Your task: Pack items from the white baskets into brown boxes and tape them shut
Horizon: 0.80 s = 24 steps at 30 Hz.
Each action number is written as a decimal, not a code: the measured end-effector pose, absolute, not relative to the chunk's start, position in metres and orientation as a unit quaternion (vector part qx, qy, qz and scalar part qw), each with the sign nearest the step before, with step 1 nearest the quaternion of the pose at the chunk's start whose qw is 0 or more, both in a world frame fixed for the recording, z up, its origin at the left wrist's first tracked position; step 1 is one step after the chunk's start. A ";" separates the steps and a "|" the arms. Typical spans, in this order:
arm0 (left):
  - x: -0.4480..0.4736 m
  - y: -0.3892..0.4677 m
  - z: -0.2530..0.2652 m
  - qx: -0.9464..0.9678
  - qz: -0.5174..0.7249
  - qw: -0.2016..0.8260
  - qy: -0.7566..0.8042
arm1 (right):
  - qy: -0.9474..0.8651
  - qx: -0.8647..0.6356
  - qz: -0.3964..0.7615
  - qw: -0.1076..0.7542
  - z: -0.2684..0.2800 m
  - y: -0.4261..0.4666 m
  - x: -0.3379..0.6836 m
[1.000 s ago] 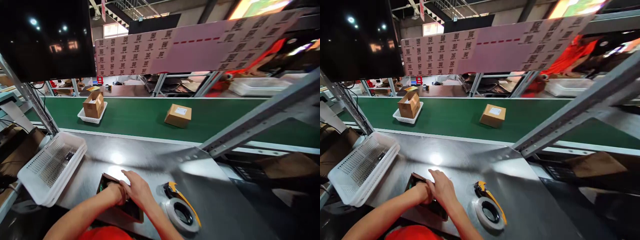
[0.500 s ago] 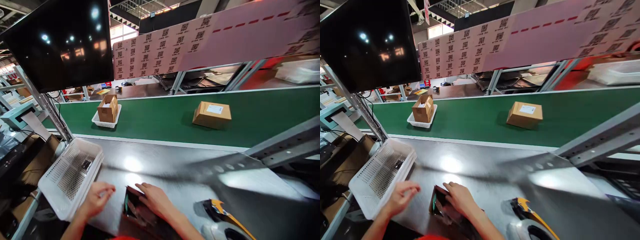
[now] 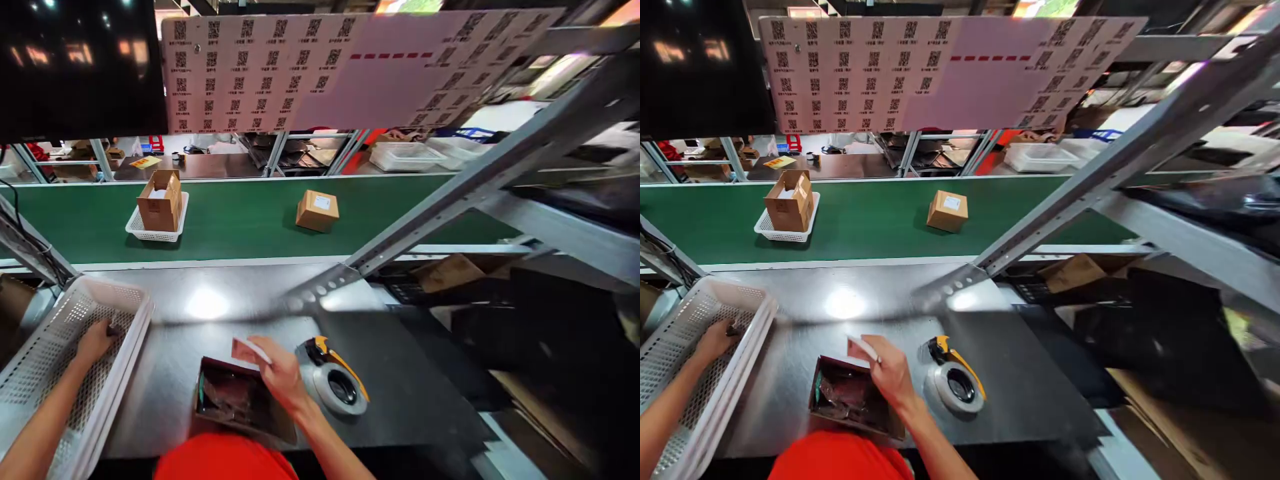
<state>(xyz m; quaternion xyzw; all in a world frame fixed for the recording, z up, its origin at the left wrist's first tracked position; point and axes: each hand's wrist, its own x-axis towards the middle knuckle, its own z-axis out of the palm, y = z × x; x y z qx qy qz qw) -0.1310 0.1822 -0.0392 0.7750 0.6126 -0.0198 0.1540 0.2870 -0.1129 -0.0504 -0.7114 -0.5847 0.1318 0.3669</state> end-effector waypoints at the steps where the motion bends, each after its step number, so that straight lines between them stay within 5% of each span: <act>1: -0.126 0.178 -0.029 0.773 0.010 0.154 0.615 | -0.513 -0.748 0.124 0.402 -0.052 -0.112 0.303; 6: -0.035 0.078 0.021 0.830 0.321 0.192 0.413 | -0.353 -0.856 0.163 0.340 -0.074 -0.095 0.362; 9: 0.041 -0.004 0.015 0.920 0.165 0.271 0.231 | -0.362 -0.857 0.181 0.318 -0.082 -0.099 0.361; 12: 0.080 -0.047 -0.012 0.959 0.021 0.202 0.196 | -0.382 -0.845 0.183 0.325 -0.084 -0.132 0.343; 18: 0.032 -0.055 -0.062 0.897 0.227 0.115 0.362 | -0.379 -0.802 0.218 0.407 -0.090 -0.237 0.277; 24: 0.031 -0.073 -0.072 0.931 0.004 0.217 0.294 | -0.535 -0.715 0.271 0.360 -0.076 -0.235 0.233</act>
